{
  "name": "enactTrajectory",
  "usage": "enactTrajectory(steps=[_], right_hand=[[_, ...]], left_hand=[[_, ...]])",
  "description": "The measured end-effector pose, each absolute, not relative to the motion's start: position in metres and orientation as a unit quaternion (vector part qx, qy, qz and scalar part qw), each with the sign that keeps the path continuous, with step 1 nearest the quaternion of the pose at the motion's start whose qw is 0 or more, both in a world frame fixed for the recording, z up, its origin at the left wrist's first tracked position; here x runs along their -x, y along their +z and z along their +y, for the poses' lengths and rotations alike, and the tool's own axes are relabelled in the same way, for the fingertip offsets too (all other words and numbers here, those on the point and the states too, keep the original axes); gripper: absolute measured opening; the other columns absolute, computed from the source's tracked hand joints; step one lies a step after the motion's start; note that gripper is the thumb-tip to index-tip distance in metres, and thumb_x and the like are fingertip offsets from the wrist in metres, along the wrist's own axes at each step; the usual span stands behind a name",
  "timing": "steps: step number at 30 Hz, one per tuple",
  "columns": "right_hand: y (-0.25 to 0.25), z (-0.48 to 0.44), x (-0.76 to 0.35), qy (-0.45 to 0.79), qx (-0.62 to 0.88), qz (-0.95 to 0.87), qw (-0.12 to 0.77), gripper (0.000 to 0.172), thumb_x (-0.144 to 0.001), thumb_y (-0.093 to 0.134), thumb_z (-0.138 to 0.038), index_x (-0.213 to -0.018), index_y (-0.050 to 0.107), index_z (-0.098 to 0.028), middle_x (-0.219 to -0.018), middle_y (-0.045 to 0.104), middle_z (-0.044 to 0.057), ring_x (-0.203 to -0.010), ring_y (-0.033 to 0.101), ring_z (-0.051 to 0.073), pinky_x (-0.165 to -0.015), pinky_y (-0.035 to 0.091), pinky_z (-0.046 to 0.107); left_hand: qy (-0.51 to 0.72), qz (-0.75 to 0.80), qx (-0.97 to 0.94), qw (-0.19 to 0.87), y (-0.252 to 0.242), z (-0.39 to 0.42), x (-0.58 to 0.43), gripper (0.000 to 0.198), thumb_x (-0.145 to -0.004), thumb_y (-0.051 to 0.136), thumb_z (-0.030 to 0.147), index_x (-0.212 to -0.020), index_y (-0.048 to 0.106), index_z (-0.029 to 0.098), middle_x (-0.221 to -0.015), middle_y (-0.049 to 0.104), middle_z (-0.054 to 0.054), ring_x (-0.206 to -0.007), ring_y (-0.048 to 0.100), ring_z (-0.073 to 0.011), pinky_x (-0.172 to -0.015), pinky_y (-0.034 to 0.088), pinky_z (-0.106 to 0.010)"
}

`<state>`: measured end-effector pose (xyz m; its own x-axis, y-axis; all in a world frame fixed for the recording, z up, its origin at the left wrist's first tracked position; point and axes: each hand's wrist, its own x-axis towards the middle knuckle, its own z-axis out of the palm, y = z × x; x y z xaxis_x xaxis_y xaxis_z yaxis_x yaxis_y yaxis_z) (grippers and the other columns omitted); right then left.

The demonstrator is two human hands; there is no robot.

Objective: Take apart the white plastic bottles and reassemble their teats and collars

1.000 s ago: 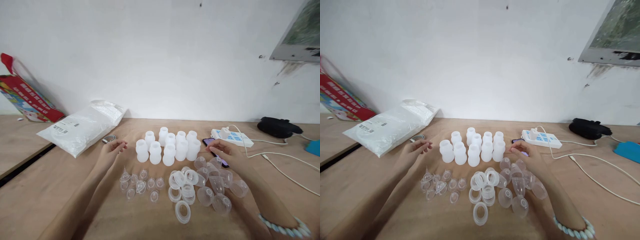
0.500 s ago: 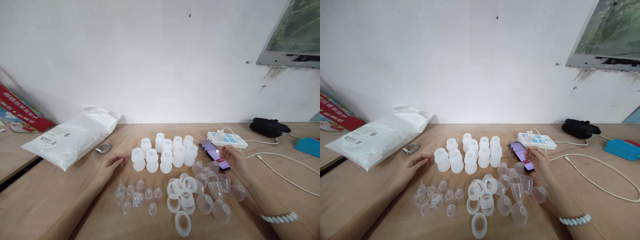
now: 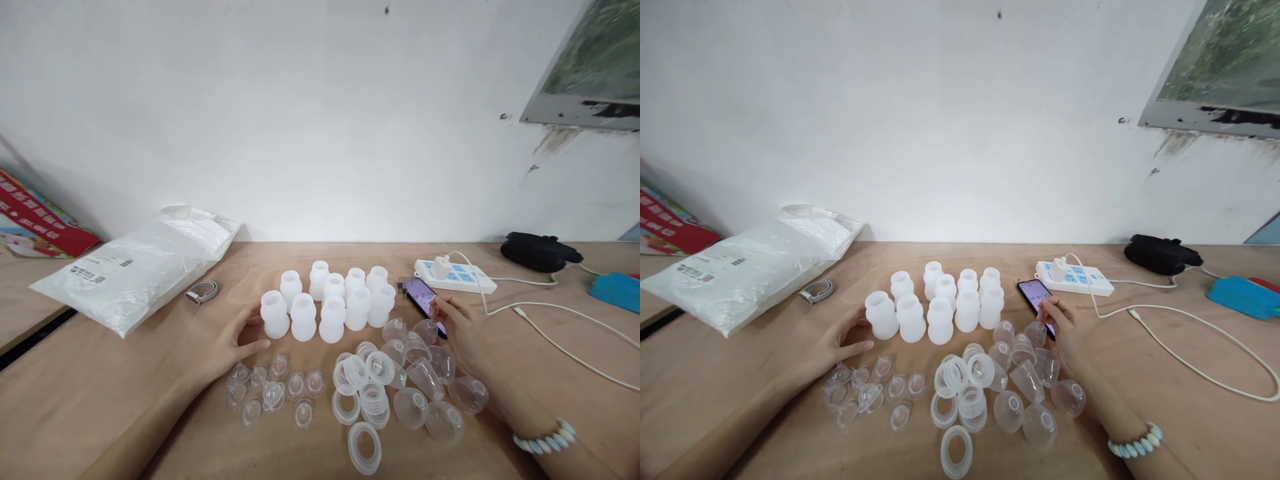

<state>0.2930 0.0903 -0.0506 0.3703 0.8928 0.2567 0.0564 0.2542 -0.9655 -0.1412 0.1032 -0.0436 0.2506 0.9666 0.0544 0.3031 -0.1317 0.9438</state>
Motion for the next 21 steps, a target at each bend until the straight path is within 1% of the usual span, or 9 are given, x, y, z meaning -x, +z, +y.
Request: enactTrajectory(steps=[3, 6, 9, 12, 14, 16, 18, 21], right_hand=[[-0.047, 0.086, -0.289, 0.312, 0.528, -0.490, 0.620, 0.025, -0.079, 0.070, -0.045, -0.069, 0.064, -0.023, -0.061, 0.057, -0.001, -0.061, 0.053, 0.017, -0.064, 0.043, 0.032], [-0.041, 0.083, -0.289, 0.289, 0.542, -0.528, 0.586, 0.023, -0.080, 0.069, -0.045, -0.072, 0.065, -0.023, -0.062, 0.060, 0.000, -0.064, 0.055, 0.019, -0.065, 0.044, 0.033], [-0.033, 0.081, -0.291, 0.208, 0.560, -0.596, 0.537, 0.026, -0.082, 0.065, -0.047, -0.072, 0.064, -0.023, -0.064, 0.063, 0.002, -0.065, 0.058, 0.020, -0.064, 0.044, 0.033], [-0.022, 0.075, -0.285, 0.108, 0.567, -0.646, 0.499, 0.028, -0.085, 0.060, -0.046, -0.072, 0.063, -0.023, -0.066, 0.065, 0.003, -0.067, 0.060, 0.022, -0.067, 0.045, 0.035], [-0.013, 0.068, -0.274, 0.058, 0.559, -0.672, 0.482, 0.024, -0.088, 0.057, -0.041, -0.073, 0.062, -0.023, -0.068, 0.066, 0.003, -0.069, 0.061, 0.022, -0.068, 0.046, 0.035], [-0.006, 0.060, -0.258, 0.032, 0.527, -0.708, 0.468, 0.018, -0.090, 0.055, -0.034, -0.077, 0.061, -0.023, -0.070, 0.066, 0.002, -0.068, 0.061, 0.020, -0.066, 0.045, 0.033], [0.000, 0.051, -0.240, 0.025, 0.476, -0.757, 0.447, 0.014, -0.091, 0.054, -0.027, -0.080, 0.060, -0.022, -0.072, 0.064, 0.001, -0.067, 0.059, 0.019, -0.065, 0.045, 0.031], [0.007, 0.041, -0.214, 0.033, 0.408, -0.820, 0.399, 0.012, -0.093, 0.052, -0.020, -0.084, 0.059, -0.021, -0.076, 0.064, 0.003, -0.073, 0.059, 0.019, -0.068, 0.045, 0.032]], left_hand=[[0.380, 0.470, -0.646, 0.465, -0.044, 0.107, 0.137, 0.075, -0.071, 0.078, 0.039, -0.137, 0.049, 0.023, -0.146, 0.052, -0.012, -0.133, 0.048, -0.0346, -0.112, 0.038, -0.051], [0.392, 0.470, -0.642, 0.461, -0.045, 0.108, 0.131, 0.075, -0.069, 0.080, 0.038, -0.135, 0.050, 0.020, -0.145, 0.053, -0.014, -0.129, 0.052, -0.0358, -0.108, 0.043, -0.050], [0.391, 0.467, -0.657, 0.444, -0.041, 0.106, 0.121, 0.067, -0.071, 0.079, 0.037, -0.130, 0.054, 0.018, -0.139, 0.058, -0.014, -0.124, 0.055, -0.0342, -0.106, 0.044, -0.049], [0.390, 0.470, -0.656, 0.444, -0.034, 0.103, 0.113, 0.056, -0.074, 0.076, 0.038, -0.123, 0.058, 0.016, -0.128, 0.065, -0.013, -0.117, 0.060, -0.0320, -0.103, 0.046, -0.047], [0.398, 0.486, -0.643, 0.439, -0.030, 0.102, 0.112, 0.054, -0.072, 0.076, 0.040, -0.118, 0.060, 0.015, -0.121, 0.069, -0.012, -0.113, 0.062, -0.0328, -0.100, 0.048, -0.048], [0.412, 0.500, -0.631, 0.426, -0.025, 0.102, 0.114, 0.054, -0.071, 0.076, 0.044, -0.114, 0.061, 0.015, -0.117, 0.069, -0.012, -0.113, 0.061, -0.0339, -0.100, 0.046, -0.050], [0.431, 0.515, -0.622, 0.402, -0.018, 0.101, 0.119, 0.054, -0.070, 0.076, 0.046, -0.112, 0.061, 0.016, -0.115, 0.069, -0.011, -0.113, 0.059, -0.0338, -0.101, 0.044, -0.051], [0.460, 0.531, -0.612, 0.363, -0.003, 0.095, 0.123, 0.050, -0.071, 0.074, 0.046, -0.109, 0.060, 0.017, -0.108, 0.068, -0.009, -0.108, 0.060, -0.0319, -0.100, 0.044, -0.049]])
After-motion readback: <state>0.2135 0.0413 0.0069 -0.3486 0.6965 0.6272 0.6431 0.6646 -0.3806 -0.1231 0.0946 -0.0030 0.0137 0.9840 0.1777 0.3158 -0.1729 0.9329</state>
